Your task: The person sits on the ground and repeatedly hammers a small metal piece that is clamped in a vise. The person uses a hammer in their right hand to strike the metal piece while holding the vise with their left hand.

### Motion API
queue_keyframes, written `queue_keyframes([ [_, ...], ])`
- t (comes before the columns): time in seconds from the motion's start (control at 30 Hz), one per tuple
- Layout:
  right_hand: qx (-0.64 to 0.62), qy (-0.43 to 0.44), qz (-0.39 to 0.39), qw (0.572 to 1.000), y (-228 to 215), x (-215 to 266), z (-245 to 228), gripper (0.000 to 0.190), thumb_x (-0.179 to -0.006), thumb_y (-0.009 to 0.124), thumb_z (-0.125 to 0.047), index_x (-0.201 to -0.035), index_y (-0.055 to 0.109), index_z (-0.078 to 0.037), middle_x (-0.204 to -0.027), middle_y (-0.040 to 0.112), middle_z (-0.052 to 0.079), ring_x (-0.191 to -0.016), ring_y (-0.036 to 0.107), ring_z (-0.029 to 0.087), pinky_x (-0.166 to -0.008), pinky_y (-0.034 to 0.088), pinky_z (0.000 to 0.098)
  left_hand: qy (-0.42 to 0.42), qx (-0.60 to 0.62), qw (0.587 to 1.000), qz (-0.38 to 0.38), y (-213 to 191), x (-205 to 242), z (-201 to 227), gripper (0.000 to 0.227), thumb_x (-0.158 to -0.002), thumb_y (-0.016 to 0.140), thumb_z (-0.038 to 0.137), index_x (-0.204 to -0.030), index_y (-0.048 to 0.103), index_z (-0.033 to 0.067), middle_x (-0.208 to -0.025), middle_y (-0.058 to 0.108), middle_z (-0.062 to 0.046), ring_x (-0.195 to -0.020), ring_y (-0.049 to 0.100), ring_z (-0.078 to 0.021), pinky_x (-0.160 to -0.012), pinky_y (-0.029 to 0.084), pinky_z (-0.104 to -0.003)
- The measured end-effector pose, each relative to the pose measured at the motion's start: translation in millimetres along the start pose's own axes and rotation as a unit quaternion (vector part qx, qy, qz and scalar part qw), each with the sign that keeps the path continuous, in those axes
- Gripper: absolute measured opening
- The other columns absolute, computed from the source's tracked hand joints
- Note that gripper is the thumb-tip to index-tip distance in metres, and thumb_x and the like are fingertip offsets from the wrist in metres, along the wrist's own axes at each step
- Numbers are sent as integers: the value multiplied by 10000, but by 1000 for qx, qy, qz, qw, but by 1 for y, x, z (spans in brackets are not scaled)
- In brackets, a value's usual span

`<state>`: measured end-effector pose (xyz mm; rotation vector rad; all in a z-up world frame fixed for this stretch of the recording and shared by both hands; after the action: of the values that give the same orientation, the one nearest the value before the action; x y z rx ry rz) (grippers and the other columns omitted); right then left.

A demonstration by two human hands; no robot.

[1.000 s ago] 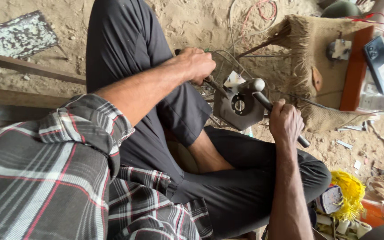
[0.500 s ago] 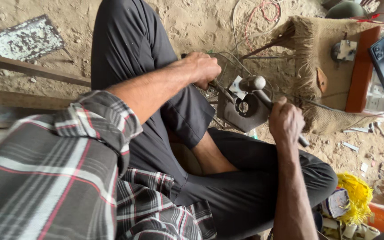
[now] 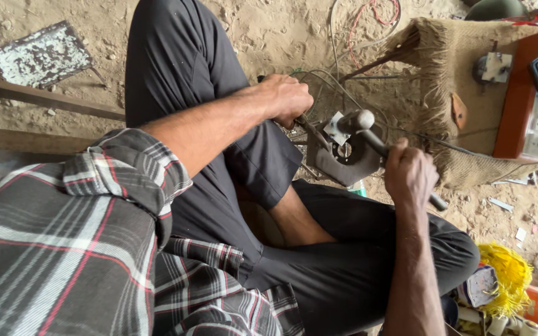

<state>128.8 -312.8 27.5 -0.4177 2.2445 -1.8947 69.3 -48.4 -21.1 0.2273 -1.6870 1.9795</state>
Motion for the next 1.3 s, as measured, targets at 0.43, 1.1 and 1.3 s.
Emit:
queue_keyframes([
  [0.43, 16, -177, 133, 975, -14, 8, -30, 652, -1199, 442, -334, -583, 540, -143, -505, 386, 11, -485, 300, 155, -493, 284, 386, 0, -21, 999, -39, 23, -13, -5, 130, -853, 786, 155, -887, 739, 39, -879, 713, -103, -751, 669, -199, -642, 606, -390],
  [1.1, -19, -207, 250, 946, -49, 32, -46, 586, -1219, 395, -265, -746, 668, -53, -585, 533, 54, -585, 504, 235, -594, 434, 376, 14, 24, 1000, -3, 6, 3, 0, 141, -797, 804, 173, -927, 813, 119, -1016, 783, -96, -1001, 731, -299, -807, 593, -464],
  [1.3, 0, -51, 39, 998, 0, -1, -19, 572, -1175, 380, -343, -748, 621, -50, -556, 465, 41, -454, 400, 199, -457, 343, 399, 14, 11, 1000, -12, 14, -10, -1, 152, -822, 802, 178, -939, 786, 82, -980, 779, -113, -929, 746, -280, -749, 621, -438],
])
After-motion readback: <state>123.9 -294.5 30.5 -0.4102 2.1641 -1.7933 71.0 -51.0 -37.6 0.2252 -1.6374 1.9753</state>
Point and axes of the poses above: each hand's wrist, its own x-axis away from the middle knuckle, its own y-axis out of the palm, z = x × y, the point moved 10 cm from there along -x, towards the middle knuckle
